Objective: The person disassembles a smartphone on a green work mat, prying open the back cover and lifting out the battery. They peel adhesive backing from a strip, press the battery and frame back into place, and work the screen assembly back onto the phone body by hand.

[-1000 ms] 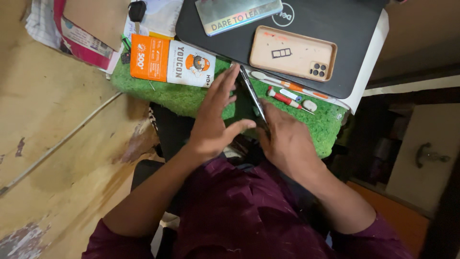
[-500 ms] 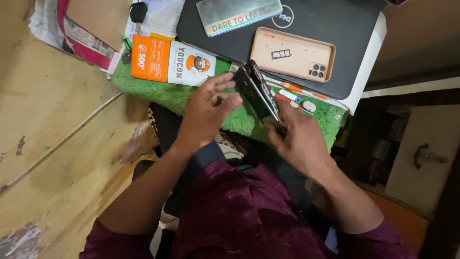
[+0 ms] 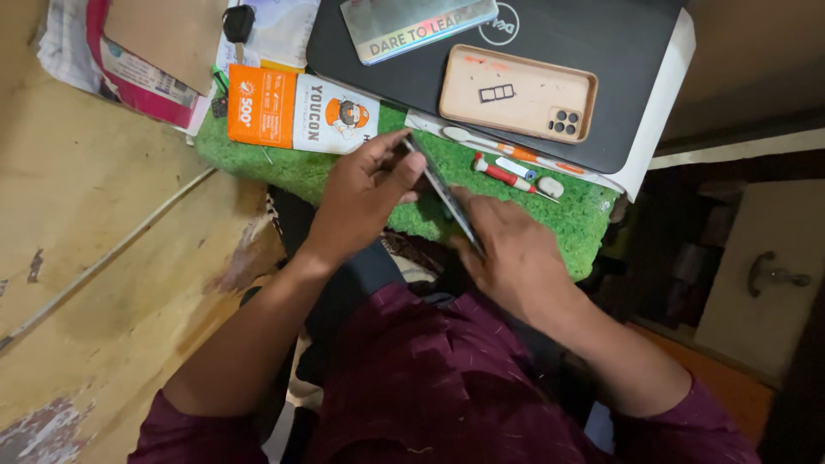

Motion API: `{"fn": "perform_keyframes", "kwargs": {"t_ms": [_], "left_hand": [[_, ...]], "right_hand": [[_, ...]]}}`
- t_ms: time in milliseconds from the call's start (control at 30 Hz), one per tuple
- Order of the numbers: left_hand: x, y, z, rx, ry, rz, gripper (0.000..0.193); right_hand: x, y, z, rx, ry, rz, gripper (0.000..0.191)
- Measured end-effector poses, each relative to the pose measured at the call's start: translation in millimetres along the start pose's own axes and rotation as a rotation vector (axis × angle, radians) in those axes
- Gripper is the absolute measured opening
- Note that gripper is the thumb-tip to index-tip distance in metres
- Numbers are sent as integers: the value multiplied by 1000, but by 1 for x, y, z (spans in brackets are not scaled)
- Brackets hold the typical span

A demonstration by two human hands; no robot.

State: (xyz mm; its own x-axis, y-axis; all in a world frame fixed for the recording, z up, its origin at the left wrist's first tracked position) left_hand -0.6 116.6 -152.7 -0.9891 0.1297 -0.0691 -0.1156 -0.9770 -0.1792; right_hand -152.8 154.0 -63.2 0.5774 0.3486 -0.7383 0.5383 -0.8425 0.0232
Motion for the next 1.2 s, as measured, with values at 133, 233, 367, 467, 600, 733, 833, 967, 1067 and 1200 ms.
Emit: {"fn": "perform_keyframes", "kwargs": {"t_ms": [133,233,367,467,600,733,833,967,1067,1200], "left_hand": [[-3,-1,10,50,124,35,60],[-3,-1,13,51,115,27,60],[-10,8,-3,-140,12,22,47],[-19,15,-11,-238,-29,-13,46],[-31,20,8,-63,377,-6,33],[-22,18,-5,-243,167,-126,32],[-15,18,-14,-372,50,-182,36],[3,20,-18,-475,-263,-285,34],[18,22,-21,-513,-414,-361,32],[30,18,-37,-583,-429,-360,32]], "right_hand": [[0,0,-2,-10,0,-26,65],[2,-2,-3,-44,-28,-17,66],[12,-6,-2,-74,-156,-24,65],[13,-11,-13,-215,-258,1,67],[13,-14,-16,-265,-281,-39,56],[9,-14,-15,-341,-379,-127,59],[-2,-10,-11,-383,-450,-141,58],[-24,2,-3,-408,-407,-119,52],[-32,9,6,-458,-453,-177,63],[-36,10,19,-505,-506,-242,63]]}}
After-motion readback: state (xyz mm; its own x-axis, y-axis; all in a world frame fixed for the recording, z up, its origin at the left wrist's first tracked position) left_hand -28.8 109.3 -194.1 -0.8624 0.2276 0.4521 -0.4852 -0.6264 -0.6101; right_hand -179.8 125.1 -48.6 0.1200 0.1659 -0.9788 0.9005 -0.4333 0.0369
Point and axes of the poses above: each hand's wrist, its own y-axis towards the middle knuckle, its own x-axis out of the palm, z = x × y, the point moved 10 cm from there along y, towards the middle knuckle, and after that the axes turned 13 degrees about y, right-handed, at the moved point
